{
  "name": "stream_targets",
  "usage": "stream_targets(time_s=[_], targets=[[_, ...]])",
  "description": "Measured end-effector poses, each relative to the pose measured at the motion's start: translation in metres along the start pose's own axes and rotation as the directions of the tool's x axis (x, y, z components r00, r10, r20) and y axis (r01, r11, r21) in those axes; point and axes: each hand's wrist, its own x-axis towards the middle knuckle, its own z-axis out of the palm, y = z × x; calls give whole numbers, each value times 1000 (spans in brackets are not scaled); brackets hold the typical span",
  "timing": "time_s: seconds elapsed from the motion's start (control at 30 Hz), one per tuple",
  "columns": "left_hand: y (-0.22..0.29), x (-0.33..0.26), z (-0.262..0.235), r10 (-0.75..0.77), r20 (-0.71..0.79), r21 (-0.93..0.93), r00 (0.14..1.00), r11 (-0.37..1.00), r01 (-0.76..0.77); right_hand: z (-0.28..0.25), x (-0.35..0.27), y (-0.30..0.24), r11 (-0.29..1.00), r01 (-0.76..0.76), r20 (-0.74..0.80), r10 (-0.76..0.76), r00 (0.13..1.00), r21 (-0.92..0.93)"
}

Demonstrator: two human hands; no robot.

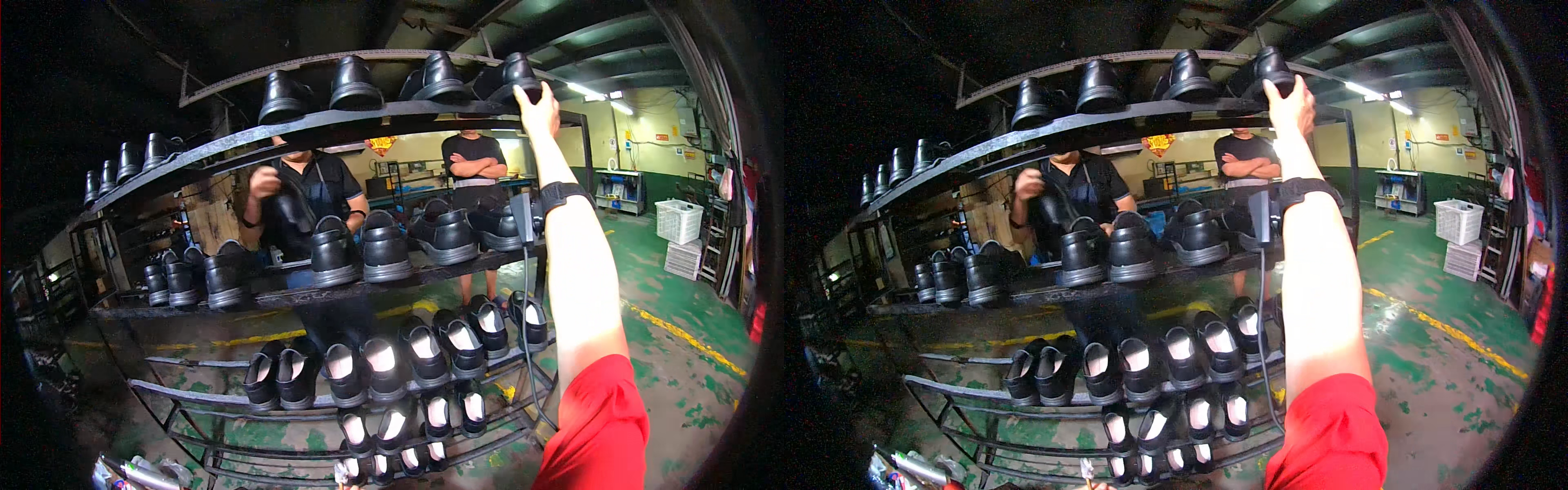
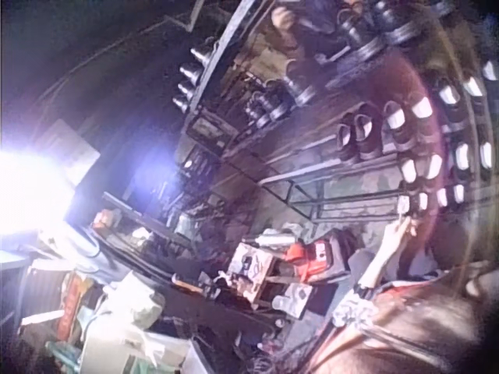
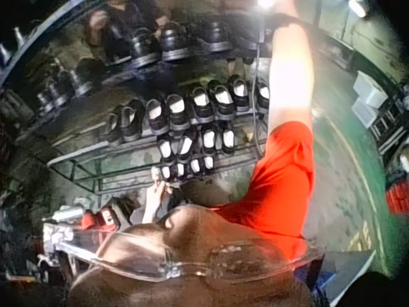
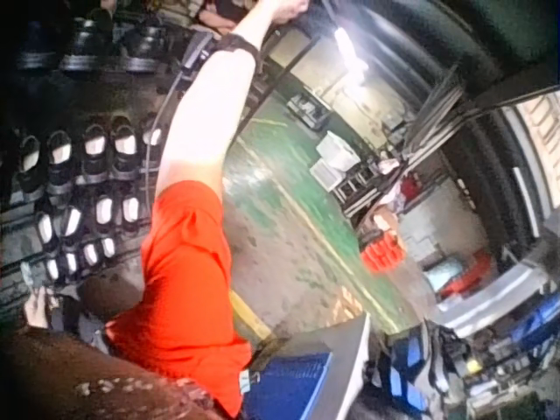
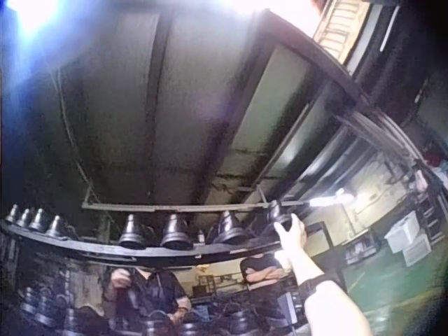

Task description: Apply adhesive or sealant to the edge of a shoe using a small brush.

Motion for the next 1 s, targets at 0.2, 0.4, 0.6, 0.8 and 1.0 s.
stream_targets(time_s=[0.2,0.4,0.6,0.8,1.0], targets=[[-18,-12,-12,23,-50,89,998,996,-18,14,-38,-41,878,463,-113,-451,885,124],[-8,-14,-2,-19,-105,61,994,998,25,37,-51,-105,966,222,468,-136,873,-134],[-10,-33,-10,-34,-135,40,990,998,39,-13,-98,-98,932,345,-148,-328,933,112],[-1,-60,-36,-104,-324,-44,940,995,95,-170,-273,-9,690,-1,28,-28,999,724],[0,-56,-77,-129,-534,-208,836,978,18,-271,-496,12,164,-888,854,245,459,430]])
